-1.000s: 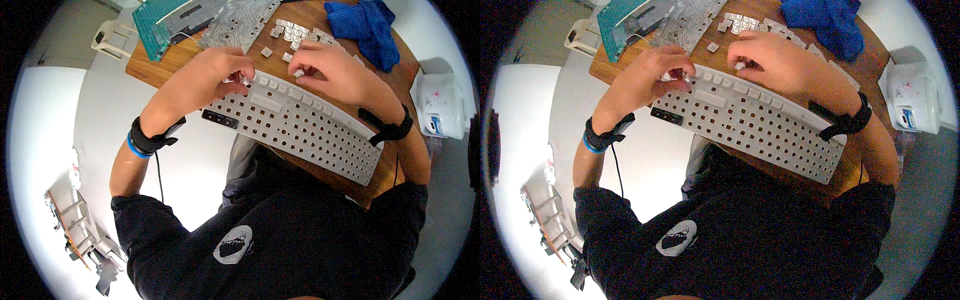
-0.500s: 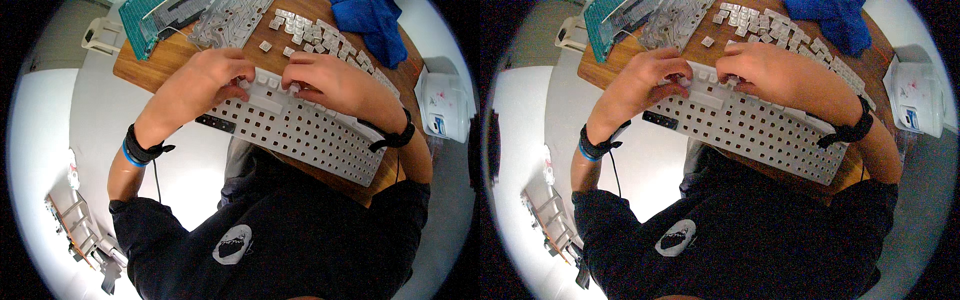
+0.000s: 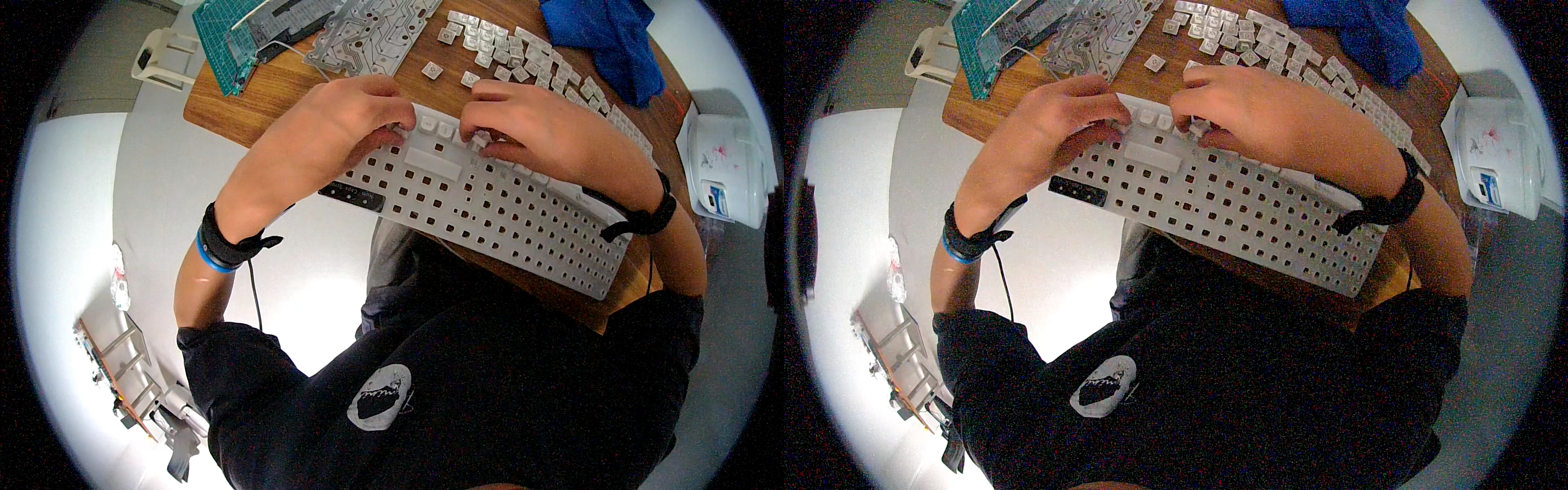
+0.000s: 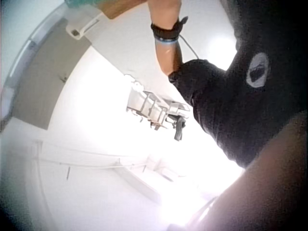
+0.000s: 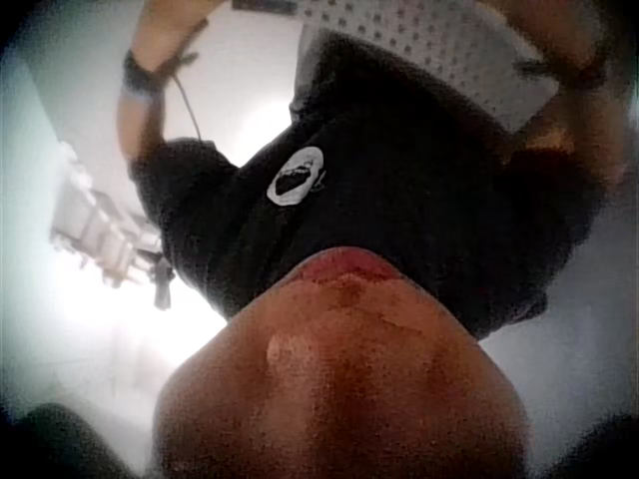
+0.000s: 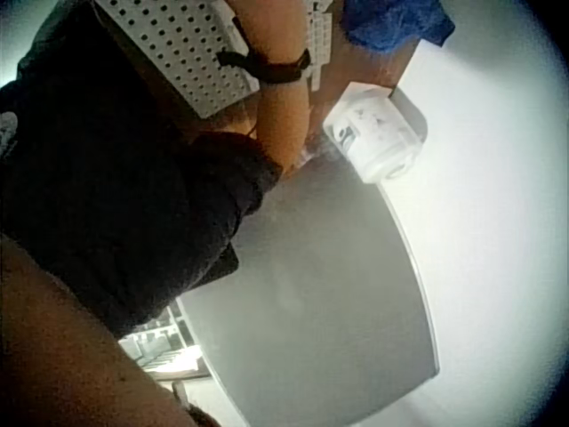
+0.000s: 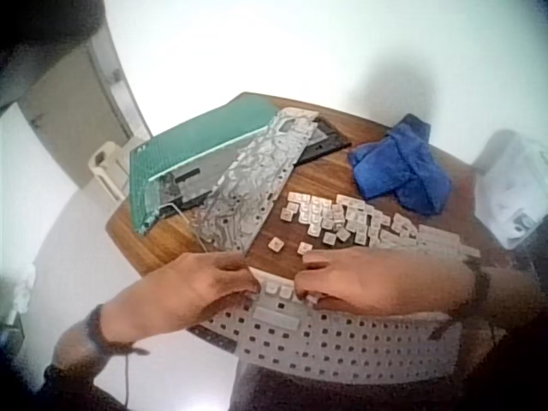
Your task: The person cleans individual white keycaps with a blue cloth and places them onto a white keyboard base. The person repeatedly wipes keycaps and installs them into the keyboard one by one.
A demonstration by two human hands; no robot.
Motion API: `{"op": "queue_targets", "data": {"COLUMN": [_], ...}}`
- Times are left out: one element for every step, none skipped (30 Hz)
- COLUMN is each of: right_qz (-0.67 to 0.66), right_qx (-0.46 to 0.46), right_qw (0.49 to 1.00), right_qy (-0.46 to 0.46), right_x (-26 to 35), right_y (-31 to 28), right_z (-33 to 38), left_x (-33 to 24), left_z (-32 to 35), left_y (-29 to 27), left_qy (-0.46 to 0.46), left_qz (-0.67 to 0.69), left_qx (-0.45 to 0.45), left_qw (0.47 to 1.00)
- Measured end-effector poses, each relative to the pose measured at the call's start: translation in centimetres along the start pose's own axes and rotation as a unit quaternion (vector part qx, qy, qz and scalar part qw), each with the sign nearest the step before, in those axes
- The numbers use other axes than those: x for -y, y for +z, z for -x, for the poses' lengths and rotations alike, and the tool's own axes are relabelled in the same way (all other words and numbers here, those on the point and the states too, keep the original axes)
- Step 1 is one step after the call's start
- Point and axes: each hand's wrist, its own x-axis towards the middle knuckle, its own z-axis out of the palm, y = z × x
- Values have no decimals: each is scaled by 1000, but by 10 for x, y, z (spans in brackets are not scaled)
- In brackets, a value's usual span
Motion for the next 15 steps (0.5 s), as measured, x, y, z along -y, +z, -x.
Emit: {"op": "queue_targets", "data": {"right_qz": [-3,-6,-4,-3,-1,-1,-1,-1,5,11,18,16,13,11,10], "right_qx": [2,3,2,2,1,2,3,3,0,-3,-5,-1,4,9,9], "right_qw": [1000,1000,1000,1000,1000,1000,1000,1000,1000,1000,1000,1000,1000,1000,1000], "right_qy": [1,3,1,-1,-3,1,5,8,8,7,6,6,6,6,7], "right_x": [1,1,1,1,1,1,1,1,1,-1,-1,-1,-1,-1,0], "right_y": [-1,-1,0,0,0,0,0,0,1,3,3,2,0,0,-1], "right_z": [0,0,0,0,0,0,1,1,1,2,2,2,2,2,2], "left_x": [-1,-1,-2,-2,-2,-2,-3,-4,-4,-4,-3,-3,-4,-5,-6], "left_z": [0,0,0,0,1,1,1,0,0,0,0,0,0,0,-1], "left_y": [-1,-2,-2,-2,-2,-2,-2,-4,-4,-5,-5,-5,-5,-5,-5], "left_qy": [3,8,12,11,11,10,6,1,-4,-4,-4,-4,4,12,20], "left_qz": [-6,-12,-17,-7,4,16,23,29,36,22,8,-7,-17,-28,-38], "left_qx": [3,6,9,6,4,1,8,14,21,26,31,36,24,13,2], "left_qw": [1000,1000,1000,1000,1000,1000,1000,999,999,999,999,999,1000,999,999]}}
